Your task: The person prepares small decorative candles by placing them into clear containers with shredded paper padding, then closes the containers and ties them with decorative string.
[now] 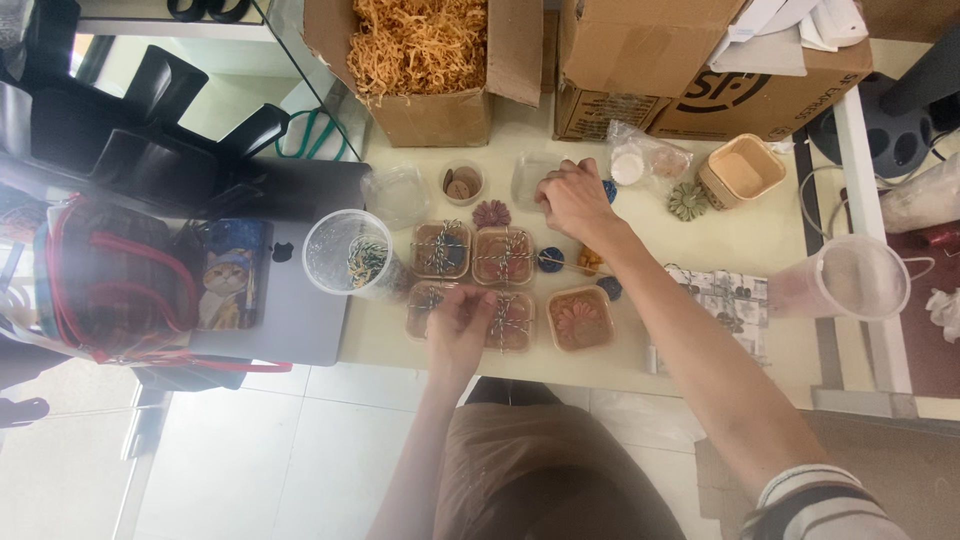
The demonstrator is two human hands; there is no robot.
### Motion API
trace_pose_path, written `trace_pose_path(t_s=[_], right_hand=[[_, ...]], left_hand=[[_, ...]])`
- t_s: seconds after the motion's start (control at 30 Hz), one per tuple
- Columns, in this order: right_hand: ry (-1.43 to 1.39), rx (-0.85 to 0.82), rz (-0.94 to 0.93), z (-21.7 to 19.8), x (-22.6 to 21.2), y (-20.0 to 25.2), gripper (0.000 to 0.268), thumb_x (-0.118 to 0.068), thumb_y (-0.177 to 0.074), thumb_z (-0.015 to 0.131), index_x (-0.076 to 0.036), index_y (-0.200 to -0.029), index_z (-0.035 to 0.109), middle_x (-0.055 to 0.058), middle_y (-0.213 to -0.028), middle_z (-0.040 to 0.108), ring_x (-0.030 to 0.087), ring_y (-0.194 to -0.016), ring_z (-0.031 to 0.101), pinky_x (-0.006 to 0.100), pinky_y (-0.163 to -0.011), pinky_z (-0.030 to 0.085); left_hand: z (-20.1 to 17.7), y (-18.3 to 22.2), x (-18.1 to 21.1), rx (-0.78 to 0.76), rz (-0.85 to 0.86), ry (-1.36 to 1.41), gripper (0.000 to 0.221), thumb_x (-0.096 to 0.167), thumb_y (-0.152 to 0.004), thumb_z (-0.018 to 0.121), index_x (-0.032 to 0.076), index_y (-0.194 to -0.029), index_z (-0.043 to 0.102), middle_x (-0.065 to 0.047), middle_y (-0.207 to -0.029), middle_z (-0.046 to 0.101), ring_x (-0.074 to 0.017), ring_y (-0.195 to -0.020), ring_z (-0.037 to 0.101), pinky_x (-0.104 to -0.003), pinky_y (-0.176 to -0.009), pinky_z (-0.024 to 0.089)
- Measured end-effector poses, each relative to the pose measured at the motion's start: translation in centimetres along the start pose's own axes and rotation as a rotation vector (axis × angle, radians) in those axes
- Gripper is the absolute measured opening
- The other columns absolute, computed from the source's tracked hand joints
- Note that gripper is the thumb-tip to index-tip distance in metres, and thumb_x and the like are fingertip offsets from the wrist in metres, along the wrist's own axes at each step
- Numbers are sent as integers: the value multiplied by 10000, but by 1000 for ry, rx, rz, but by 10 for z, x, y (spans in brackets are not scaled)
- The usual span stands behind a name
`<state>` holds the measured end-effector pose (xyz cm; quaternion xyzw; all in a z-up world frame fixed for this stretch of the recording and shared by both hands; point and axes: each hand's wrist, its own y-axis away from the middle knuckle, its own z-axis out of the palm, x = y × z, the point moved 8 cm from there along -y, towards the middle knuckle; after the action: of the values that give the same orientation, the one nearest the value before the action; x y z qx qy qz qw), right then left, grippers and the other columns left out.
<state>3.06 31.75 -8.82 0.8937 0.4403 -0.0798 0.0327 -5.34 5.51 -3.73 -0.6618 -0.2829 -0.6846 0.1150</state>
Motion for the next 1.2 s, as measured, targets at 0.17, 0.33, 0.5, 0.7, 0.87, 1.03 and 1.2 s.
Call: trace_pose_path(t_s=[0.17,0.33,0.5,0.7,0.87,1.03,1.2], right_hand=[[-69,18,88,-19,2,8,105,-196,-828,773,-94,-853,772,51,-930,757,221,-1005,624,449,-1005,393],[-381,283,122,-66,7,26,136,-189,-970,687,-73,-967,756,75,-909,745,210,-834,637,387,-806,488],[-1215,406,165,-91,28,104,149,-147,-1068,633,-9,-1086,686,84,-925,680,123,-829,637,230,-781,557],[-1982,118,359,-49,-17,196,187,-70,-1075,594,90,-1164,628,93,-925,676,151,-792,633,279,-722,550],[-1061,226,617,-41,-26,256,539,-123,-844,739,-34,-1357,599,112,-1059,695,169,-787,652,307,-616,543],[-800,268,565,-11,-20,254,411,-173,-939,695,-67,-1334,656,138,-1129,692,193,-826,706,308,-681,600],[-552,366,519,-20,-24,249,377,-196,-934,707,-26,-1270,688,171,-1081,713,252,-785,726,393,-725,561]], left_hand=[[0,0,-1,4,-44,18,167,146,-952,677,-4,-1018,710,-5,-791,687,-50,-695,614,-254,-567,572],[4,-1,1,-23,38,25,207,154,-991,680,-32,-1078,703,-47,-878,718,-72,-762,647,-244,-621,549],[22,5,27,-81,148,4,381,160,-952,677,11,-1290,584,-48,-1042,740,-75,-860,706,-218,-707,569],[60,16,11,-254,21,130,376,157,-939,695,26,-1283,618,-50,-1022,771,-96,-804,698,-247,-623,512],[77,29,-18,-215,8,-101,379,220,-924,744,-16,-1215,679,-96,-817,770,-160,-721,721,-304,-632,567],[94,26,-15,-123,244,-556,526,248,-883,680,-44,-1311,586,-202,-825,759,-388,-817,729,-489,-752,556],[104,20,-15,-146,105,-674,457,209,-954,610,-43,-1333,567,-299,-944,706,-475,-904,704,-539,-810,553]])
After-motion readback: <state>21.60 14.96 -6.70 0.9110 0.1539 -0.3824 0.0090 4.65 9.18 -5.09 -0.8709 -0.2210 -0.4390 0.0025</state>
